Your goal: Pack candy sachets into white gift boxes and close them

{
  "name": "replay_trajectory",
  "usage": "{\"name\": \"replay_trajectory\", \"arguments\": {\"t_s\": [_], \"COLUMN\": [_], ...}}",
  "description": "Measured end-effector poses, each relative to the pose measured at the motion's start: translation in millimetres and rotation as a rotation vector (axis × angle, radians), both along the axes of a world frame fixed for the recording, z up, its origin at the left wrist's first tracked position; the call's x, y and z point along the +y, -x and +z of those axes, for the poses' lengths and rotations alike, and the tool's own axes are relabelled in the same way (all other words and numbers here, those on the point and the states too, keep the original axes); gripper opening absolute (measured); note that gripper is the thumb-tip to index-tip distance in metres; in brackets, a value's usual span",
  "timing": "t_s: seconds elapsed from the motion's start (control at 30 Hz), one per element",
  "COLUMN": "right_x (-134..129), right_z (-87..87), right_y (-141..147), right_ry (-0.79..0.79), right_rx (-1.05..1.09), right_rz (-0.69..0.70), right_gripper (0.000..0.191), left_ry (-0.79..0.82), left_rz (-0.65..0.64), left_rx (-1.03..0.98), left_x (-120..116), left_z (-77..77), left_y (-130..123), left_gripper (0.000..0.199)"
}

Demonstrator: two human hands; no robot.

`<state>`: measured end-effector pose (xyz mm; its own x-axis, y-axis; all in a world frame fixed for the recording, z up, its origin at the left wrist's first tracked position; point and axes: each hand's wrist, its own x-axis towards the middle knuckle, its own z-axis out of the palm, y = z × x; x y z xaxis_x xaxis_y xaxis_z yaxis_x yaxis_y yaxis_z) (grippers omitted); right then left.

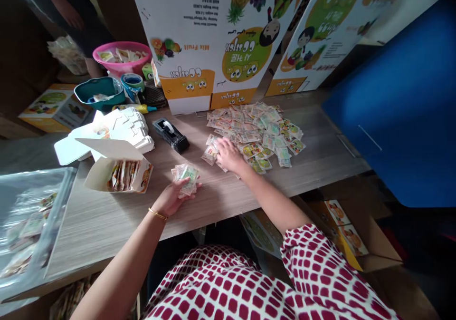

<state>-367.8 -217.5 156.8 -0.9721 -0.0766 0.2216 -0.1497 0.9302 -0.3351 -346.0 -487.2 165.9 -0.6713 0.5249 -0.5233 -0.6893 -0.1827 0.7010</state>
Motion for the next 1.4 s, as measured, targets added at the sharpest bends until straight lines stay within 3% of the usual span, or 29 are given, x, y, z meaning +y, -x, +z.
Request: {"name": "replay_trajectory", "arguments": {"t_s": [0.07,0.17,0.33,0.43,0.53,0.63,0.7,0.77,0.87,1.0,1.07,1.2,1.3,1.4], "right_x": [18.4,27.6,-0.4,-33.7,-65.6,-83.3,-88.1,-92.0,-100.5,-102.2,-90.4,-54.2,-45.7,-58.9], "right_z": [-1.7,-3.3,5.5,9.3,5.4,-0.8,-3.8,-7.0,-12.5,-13.7,-9.7,-0.1,1.7,-1.3], "right_y": [18.9,30.0,1.2,-32.9,-62.8,-78.3,-80.9,-80.3,-78.7,-70.8,-56.8,-12.5,10.2,14.8], "right_ry": [-0.118,-0.151,0.058,0.246,0.299,0.372,0.48,0.626,0.797,0.64,0.535,0.316,0.104,-0.061], "right_rx": [-0.065,-0.022,0.185,0.267,0.284,0.254,0.233,0.198,0.089,-0.006,-0.005,-0.058,-0.141,-0.126], "right_rz": [-0.059,-0.077,-0.224,-0.023,0.249,0.343,0.317,0.205,0.04,0.107,0.118,-0.143,-0.257,-0.24], "right_gripper": [0.042,0.031,0.039,0.042,0.047,0.052,0.05,0.046,0.056,0.05,0.043,0.033,0.032,0.049], "left_ry": [-0.034,-0.194,-0.245,-0.284,-0.389,-0.401,-0.33,-0.267,-0.241,-0.127,0.013,0.258,0.332,0.557], "left_rz": [0.054,0.056,0.066,0.099,0.093,0.09,0.13,0.181,0.153,-0.012,-0.003,0.029,-0.084,-0.123], "left_rx": [-0.007,-0.055,-0.131,-0.143,-0.14,-0.163,-0.183,-0.16,-0.072,0.01,0.12,0.361,0.495,0.856], "left_x": [-2.3,-4.5,-0.3,4.7,6.7,6.1,6.4,8.3,11.5,8.0,2.7,-8.1,-11.3,-8.2], "left_z": [4.6,12.0,13.4,10.9,9.8,7.6,5.7,4.8,6.3,9.1,10.0,11.3,9.2,3.1], "left_y": [0.9,1.4,-0.9,-1.1,-0.9,-2.3,-4.6,-7.9,-13.2,-15.2,-12.9,-6.4,-3.1,-2.0], "left_gripper": [0.049,0.051,0.053,0.048,0.042,0.045,0.034,0.025,0.03,0.036,0.049,0.079,0.066,0.037]}}
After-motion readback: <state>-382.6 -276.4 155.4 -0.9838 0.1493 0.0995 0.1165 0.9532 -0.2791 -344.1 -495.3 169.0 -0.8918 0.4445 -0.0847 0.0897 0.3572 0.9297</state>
